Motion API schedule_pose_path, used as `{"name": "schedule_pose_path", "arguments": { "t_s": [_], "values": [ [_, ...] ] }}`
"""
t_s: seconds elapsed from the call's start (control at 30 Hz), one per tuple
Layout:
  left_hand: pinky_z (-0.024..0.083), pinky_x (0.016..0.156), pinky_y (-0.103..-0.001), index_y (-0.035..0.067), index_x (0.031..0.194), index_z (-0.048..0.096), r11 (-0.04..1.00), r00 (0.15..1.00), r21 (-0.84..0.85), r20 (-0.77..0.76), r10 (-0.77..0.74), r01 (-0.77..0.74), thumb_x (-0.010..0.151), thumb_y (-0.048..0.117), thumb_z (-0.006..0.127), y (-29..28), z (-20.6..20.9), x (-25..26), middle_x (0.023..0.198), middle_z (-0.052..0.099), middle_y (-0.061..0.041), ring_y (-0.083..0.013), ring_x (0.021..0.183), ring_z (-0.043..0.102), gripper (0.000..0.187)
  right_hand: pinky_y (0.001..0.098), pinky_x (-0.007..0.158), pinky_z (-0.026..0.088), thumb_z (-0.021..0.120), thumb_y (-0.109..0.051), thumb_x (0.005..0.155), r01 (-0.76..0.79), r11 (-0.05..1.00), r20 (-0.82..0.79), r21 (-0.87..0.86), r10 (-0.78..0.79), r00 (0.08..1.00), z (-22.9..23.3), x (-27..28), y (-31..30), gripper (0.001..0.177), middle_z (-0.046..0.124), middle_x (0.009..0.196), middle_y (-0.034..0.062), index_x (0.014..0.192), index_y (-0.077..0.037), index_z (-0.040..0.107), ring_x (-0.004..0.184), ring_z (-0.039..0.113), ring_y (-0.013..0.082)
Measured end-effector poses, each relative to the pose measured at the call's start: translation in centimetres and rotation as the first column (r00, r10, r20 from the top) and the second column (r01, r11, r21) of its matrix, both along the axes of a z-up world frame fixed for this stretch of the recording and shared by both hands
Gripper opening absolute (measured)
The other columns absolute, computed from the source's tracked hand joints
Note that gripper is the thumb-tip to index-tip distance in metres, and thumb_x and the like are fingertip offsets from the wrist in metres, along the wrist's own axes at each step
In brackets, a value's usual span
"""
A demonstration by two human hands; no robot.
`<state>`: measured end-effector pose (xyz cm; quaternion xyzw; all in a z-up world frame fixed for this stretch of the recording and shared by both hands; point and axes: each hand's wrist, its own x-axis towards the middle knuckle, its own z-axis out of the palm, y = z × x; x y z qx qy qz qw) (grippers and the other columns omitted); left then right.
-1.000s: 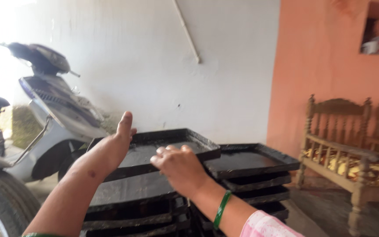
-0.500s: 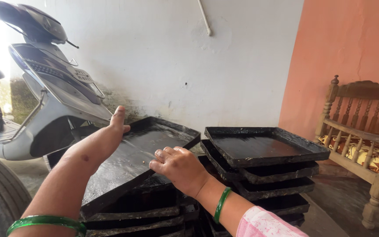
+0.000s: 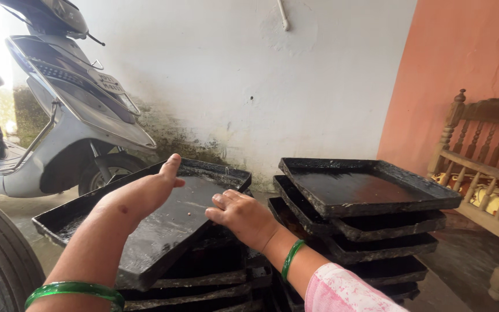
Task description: The person repeatedly wipes the surface of black rectangular trays using a cloth and a small metal cup containing liquid. After wiping each tray, the person stacks it on a growing pile. The process is repeated for multiple trays in a consistent sequence.
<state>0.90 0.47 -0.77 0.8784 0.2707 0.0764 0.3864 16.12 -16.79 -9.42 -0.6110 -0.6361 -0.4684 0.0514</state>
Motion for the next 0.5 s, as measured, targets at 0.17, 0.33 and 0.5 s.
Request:
{"name": "schedule_pose_path", "arguments": {
  "t_s": [0.17, 0.33, 0.5],
  "values": [
    [0.028, 0.124, -0.063, 0.038, 0.148, 0.059, 1.000, 0.999, -0.026, -0.032, 0.009, -0.010, 0.096, 0.074, 0.009, 0.5, -0.2, 0.0, 0.168, 0.033, -0.010, -0.0381, 0.156, 0.029, 0.080, 0.0379, 0.089, 0.057, 0.062, -0.007, 0.089, 0.102, 0.994, -0.065, -0.025, -0.103, 0.993, -0.4, 0.7, 0.4, 0.016, 0.071, 0.113, 0.0114, 0.103, -0.012, 0.068, 0.105, 0.069, 0.0294],
    [0.023, 0.126, -0.060, 0.040, 0.147, 0.060, 1.000, 0.999, 0.000, -0.038, 0.016, -0.016, 0.096, 0.073, 0.008, 1.0, -0.6, -0.2, 0.168, 0.034, -0.008, -0.0346, 0.157, 0.027, 0.080, 0.0373, 0.096, 0.056, 0.059, -0.007, 0.091, 0.107, 0.994, -0.139, 0.033, -0.101, 0.985, -0.6, 2.4, 1.4, 0.024, 0.070, 0.123, 0.0149, 0.112, -0.012, 0.071, 0.117, 0.067, 0.0308],
    [0.024, 0.126, -0.058, 0.040, 0.146, 0.060, 1.000, 0.999, 0.014, -0.039, -0.009, 0.010, 0.096, 0.073, 0.008, 1.3, -0.9, 0.2, 0.166, 0.038, -0.010, -0.0345, 0.155, 0.033, 0.080, 0.0392, 0.098, 0.054, 0.058, -0.008, 0.094, 0.129, 0.991, -0.240, 0.028, -0.119, 0.964, -1.8, 3.7, 2.4, 0.025, 0.066, 0.129, 0.0200, 0.116, -0.008, 0.070, 0.123, 0.063, 0.0340]
  ]
}}
